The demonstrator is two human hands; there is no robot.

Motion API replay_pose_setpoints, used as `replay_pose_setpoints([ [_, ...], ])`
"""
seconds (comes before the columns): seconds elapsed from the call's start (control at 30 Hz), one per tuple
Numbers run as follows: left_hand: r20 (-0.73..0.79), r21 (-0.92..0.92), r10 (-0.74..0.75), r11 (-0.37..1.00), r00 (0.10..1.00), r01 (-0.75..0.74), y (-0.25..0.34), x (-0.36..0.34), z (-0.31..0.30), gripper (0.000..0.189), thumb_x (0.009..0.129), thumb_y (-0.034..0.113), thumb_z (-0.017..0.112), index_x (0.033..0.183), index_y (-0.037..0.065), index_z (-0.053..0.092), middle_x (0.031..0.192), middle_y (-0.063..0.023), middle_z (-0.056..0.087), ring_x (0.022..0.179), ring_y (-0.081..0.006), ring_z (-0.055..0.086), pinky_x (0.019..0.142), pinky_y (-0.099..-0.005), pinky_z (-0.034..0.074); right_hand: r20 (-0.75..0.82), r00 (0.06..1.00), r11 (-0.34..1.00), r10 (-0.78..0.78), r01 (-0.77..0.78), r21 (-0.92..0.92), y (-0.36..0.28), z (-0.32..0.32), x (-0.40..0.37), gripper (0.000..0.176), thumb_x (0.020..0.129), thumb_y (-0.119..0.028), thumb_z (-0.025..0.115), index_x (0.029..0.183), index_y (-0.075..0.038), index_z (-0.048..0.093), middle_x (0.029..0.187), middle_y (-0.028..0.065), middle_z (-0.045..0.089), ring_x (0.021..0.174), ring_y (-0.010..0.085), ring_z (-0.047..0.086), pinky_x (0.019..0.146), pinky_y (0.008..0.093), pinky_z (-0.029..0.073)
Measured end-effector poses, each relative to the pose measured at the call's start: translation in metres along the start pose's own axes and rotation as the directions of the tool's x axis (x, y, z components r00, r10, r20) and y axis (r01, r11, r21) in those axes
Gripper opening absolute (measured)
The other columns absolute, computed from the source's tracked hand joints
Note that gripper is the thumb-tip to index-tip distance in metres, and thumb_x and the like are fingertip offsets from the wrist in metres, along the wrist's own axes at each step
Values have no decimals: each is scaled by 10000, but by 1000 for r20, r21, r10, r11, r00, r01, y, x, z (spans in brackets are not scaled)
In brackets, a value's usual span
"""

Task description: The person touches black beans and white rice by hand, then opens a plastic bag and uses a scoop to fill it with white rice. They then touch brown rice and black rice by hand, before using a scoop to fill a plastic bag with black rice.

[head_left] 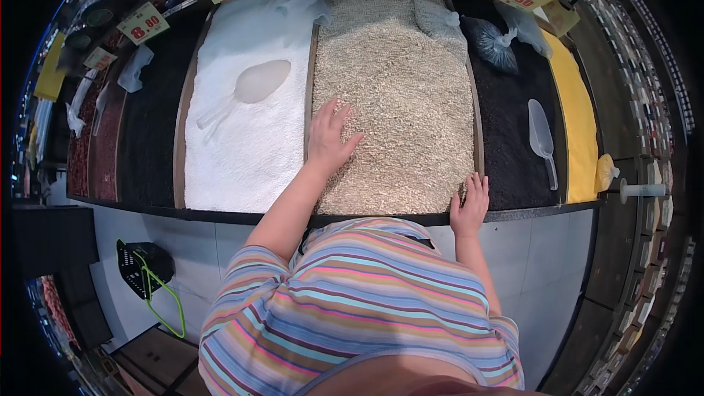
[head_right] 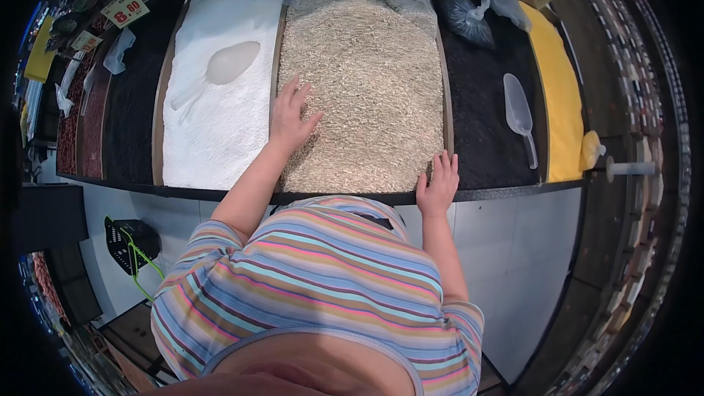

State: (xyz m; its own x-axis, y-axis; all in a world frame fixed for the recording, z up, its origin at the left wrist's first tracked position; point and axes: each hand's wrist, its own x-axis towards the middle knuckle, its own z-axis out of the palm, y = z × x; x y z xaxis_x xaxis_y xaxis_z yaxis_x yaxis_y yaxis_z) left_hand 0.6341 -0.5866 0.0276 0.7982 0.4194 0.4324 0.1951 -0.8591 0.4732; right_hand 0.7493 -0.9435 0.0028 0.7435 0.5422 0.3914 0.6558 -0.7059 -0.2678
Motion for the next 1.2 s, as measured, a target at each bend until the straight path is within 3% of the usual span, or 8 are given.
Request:
replay_pose_setpoints([
  [0.03, 12, 32, -35, 999, 999, 35, 1, 1, 3, 612, 879, 393, 585, 1366, 56, 430, 1476, -208, 295, 1362, -409, 267, 1105, -506, 232, 0, 1000, 1000, 5, -5, 3, -1, 0, 0, 531, 781, -159, 628, 1280, -40, 492, 1380, 167, 459, 1334, 409, 342, 1014, 481, 332],
  [0.13, 75, 153, -207, 969, 976, 194, -8, 8, 8, 740, 899, 433, 540, 1462, 40, 265, 1530, -236, 163, 1425, -386, 136, 1146, -487, 147, -6, 1000, 1000, -1, 1, 7, -1, -2, 1, 532, 776, -149, 628, 1279, -40, 491, 1366, 165, 473, 1329, 408, 351, 1004, 476, 340],
  [0.37, 204, 368, -227, 919, 952, 141, 1, 13, 17, 754, 929, 479, 454, 1477, 26, 204, 1523, -263, 155, 1425, -383, 132, 1150, -474, 115, -21, 1000, 1000, 20, -19, 25, 1, -2, 0, 488, 751, -141, 635, 1219, -42, 538, 1350, 154, 484, 1328, 394, 356, 1002, 483, 345],
  [0.6, 184, 299, -103, 953, 978, 44, -11, 7, 28, 766, 912, 450, 512, 1472, 18, 215, 1525, -271, 133, 1422, -412, 110, 1144, -496, 131, 2, 999, 998, 50, -50, 47, -1, -8, 1, 486, 750, -131, 637, 1220, -48, 540, 1344, 146, 483, 1333, 380, 348, 1009, 491, 345],
  [0.87, 332, 240, -52, 970, 942, -30, 5, 0, 24, 749, 889, 400, 559, 1464, 34, 249, 1545, -213, 135, 1424, -403, 122, 1128, -533, 161, -7, 999, 996, 42, -41, 73, 2, -9, -1, 456, 755, -139, 642, 1195, -49, 561, 1332, 158, 487, 1342, 382, 331, 1000, 494, 356],
  [0.97, 393, 107, 46, 990, 918, -95, 14, -5, 21, 700, 893, 367, 557, 1459, 62, 280, 1543, -184, 174, 1419, -391, 157, 1119, -546, 176, -8, 999, 996, 34, -33, 77, 2, -10, -1, 456, 747, -137, 643, 1188, -50, 567, 1327, 160, 491, 1342, 385, 330, 998, 493, 357],
  [1.07, 298, -24, 110, 994, 948, -108, 13, -6, 21, 642, 898, 342, 553, 1441, 81, 330, 1533, -165, 222, 1410, -389, 191, 1105, -568, 187, -3, 1000, 995, 22, -22, 93, 3, -11, -1, 455, 740, -135, 643, 1181, -51, 571, 1322, 162, 495, 1339, 397, 328, 996, 496, 357],
  [1.2, 89, 357, -128, 930, 988, 88, 8, 0, 9, 610, 903, 331, 550, 1421, 66, 365, 1517, -178, 257, 1400, -396, 212, 1097, -565, 208, 4, 1000, 994, 13, -13, 108, 5, -10, 0, 447, 740, -143, 645, 1174, -59, 574, 1318, 161, 497, 1333, 412, 327, 992, 502, 354],
])
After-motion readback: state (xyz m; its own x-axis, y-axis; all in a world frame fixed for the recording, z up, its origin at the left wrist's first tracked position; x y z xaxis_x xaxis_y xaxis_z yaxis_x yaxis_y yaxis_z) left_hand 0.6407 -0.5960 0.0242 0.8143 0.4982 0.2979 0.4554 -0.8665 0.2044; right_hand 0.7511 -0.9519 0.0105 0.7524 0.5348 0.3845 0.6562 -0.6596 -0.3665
